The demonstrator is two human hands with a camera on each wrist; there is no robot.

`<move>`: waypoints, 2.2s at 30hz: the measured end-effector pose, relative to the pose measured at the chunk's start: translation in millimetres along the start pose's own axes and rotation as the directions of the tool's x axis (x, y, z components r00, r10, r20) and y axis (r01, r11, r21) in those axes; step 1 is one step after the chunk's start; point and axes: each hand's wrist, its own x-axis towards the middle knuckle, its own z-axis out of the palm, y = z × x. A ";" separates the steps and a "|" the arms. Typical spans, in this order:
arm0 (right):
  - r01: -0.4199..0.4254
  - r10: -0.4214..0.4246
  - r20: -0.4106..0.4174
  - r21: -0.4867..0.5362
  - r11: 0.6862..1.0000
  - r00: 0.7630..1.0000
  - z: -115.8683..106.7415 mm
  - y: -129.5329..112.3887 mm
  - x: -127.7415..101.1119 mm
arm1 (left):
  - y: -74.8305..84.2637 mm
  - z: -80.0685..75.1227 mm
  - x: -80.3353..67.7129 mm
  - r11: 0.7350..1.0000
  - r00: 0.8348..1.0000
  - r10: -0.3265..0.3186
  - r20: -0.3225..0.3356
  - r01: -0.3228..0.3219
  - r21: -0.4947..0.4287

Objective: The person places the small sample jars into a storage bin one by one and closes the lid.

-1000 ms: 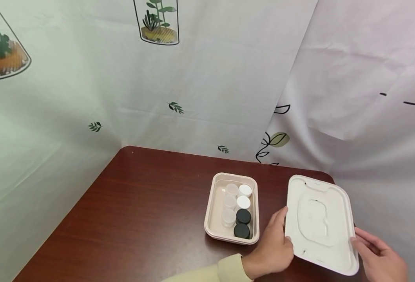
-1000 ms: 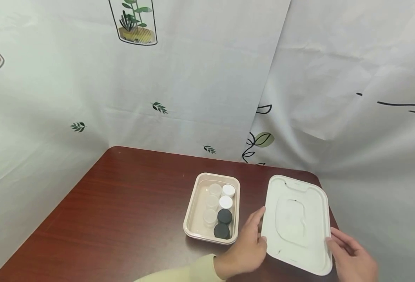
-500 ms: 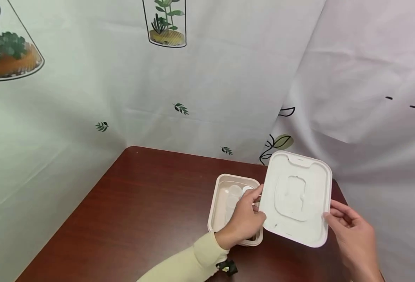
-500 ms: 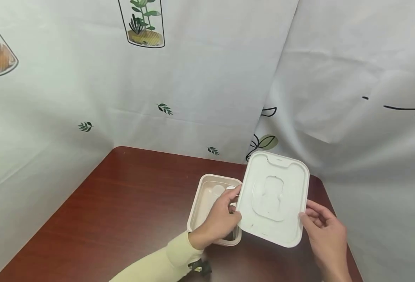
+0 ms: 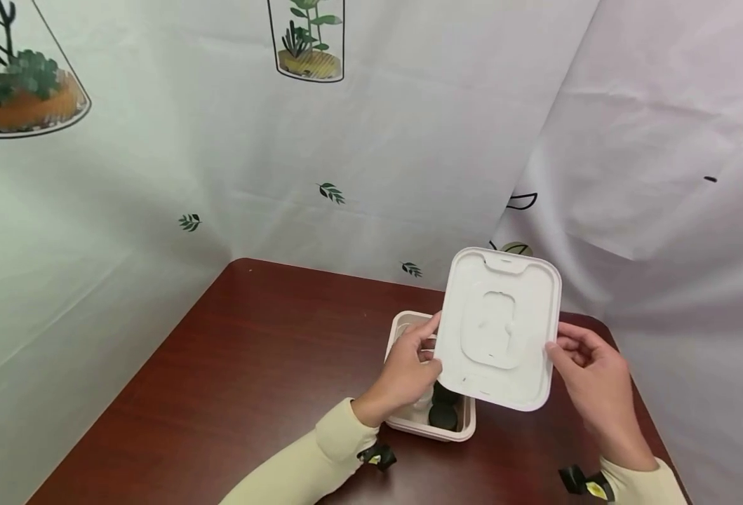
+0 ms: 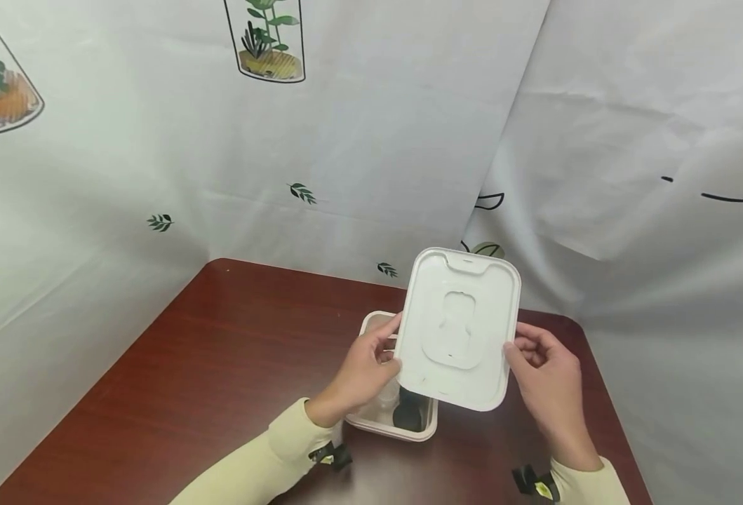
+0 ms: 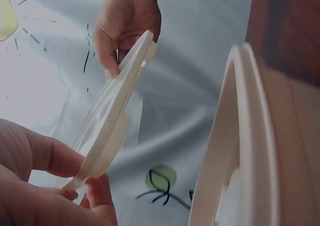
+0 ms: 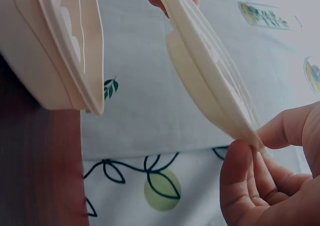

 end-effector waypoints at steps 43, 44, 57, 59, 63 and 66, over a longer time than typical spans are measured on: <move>0.228 -0.238 0.092 0.101 0.968 0.967 37.1 -56.0 24.6 | 17.8 -61.7 0.9 0.960 0.993 -0.018 -0.117 0.050 0.276; 0.229 -0.239 0.091 0.101 0.968 0.967 36.9 -55.6 24.1 | 18.1 -61.5 1.4 0.962 0.993 -0.020 -0.119 0.051 0.267; 0.301 -0.297 0.111 -0.024 0.953 0.949 33.4 -52.1 16.3 | 24.5 -66.0 12.2 0.999 0.997 -0.047 -0.069 0.044 -0.031; 0.318 -0.309 0.131 -0.050 0.947 0.942 32.6 -51.7 13.3 | 24.0 -65.7 13.3 0.993 0.994 -0.090 -0.064 0.085 -0.082; 0.353 -0.333 0.185 -0.087 0.931 0.924 32.7 -50.8 6.3 | 22.2 -65.7 13.5 0.980 0.990 -0.133 -0.048 0.124 -0.155; 0.360 -0.332 0.222 -0.094 0.928 0.917 32.9 -50.2 1.7 | 21.4 -66.3 13.5 0.975 0.990 -0.137 -0.029 0.130 -0.180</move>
